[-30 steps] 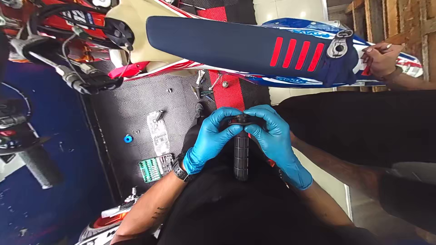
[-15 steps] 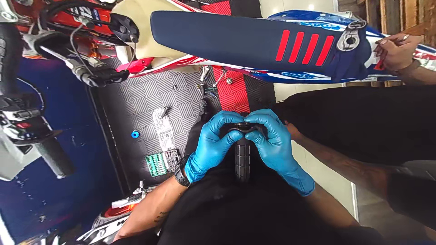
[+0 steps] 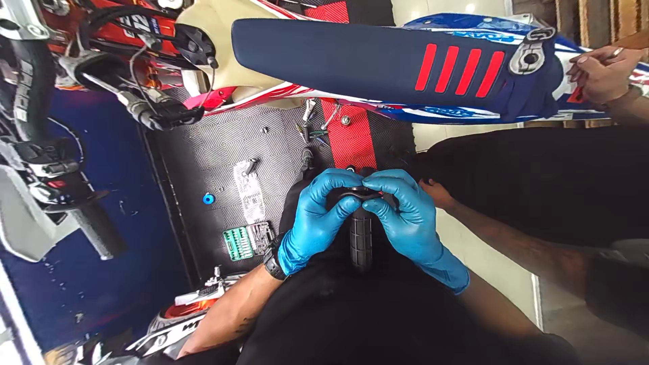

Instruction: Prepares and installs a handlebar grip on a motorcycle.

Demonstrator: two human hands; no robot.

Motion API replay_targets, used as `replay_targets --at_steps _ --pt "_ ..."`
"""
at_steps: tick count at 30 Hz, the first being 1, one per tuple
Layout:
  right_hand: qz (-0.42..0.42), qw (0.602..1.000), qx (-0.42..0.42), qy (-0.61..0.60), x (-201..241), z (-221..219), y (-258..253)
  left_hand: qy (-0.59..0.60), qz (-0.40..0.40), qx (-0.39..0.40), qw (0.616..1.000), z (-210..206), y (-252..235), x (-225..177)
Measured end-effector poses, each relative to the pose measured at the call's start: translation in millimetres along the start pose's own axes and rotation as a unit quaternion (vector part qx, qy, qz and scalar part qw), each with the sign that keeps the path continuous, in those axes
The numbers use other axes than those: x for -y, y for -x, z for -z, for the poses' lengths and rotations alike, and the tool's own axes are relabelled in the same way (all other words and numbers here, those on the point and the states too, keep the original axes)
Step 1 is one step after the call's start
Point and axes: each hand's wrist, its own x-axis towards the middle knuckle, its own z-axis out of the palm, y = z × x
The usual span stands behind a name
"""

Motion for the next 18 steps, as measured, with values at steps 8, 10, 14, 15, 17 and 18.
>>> replay_targets --at_steps 8,10,14,15,17,18 --pt "0.042 0.998 -0.006 -0.044 13 2 -5 -0.023 -0.062 -0.02 0.998 -6 -6 -17" --pt "0.031 0.999 -0.008 -0.037 9 3 -3 -0.027 -0.054 -0.029 0.998 -6 -6 -11" --pt "0.005 1.0 -0.001 -0.017 1 4 -1 -0.047 -0.033 -0.041 0.998 -4 -6 -2" --pt "0.002 1.0 -0.001 -0.019 3 5 0 -0.049 -0.036 -0.038 0.997 -6 -5 -4" --pt "0.022 1.0 -0.004 -0.022 10 8 -7 -0.049 -0.067 -0.027 0.996 -9 -12 -11" --pt "0.039 0.999 -0.005 -0.021 15 11 -13 -0.04 -0.089 -0.02 0.995 -11 -17 -17"
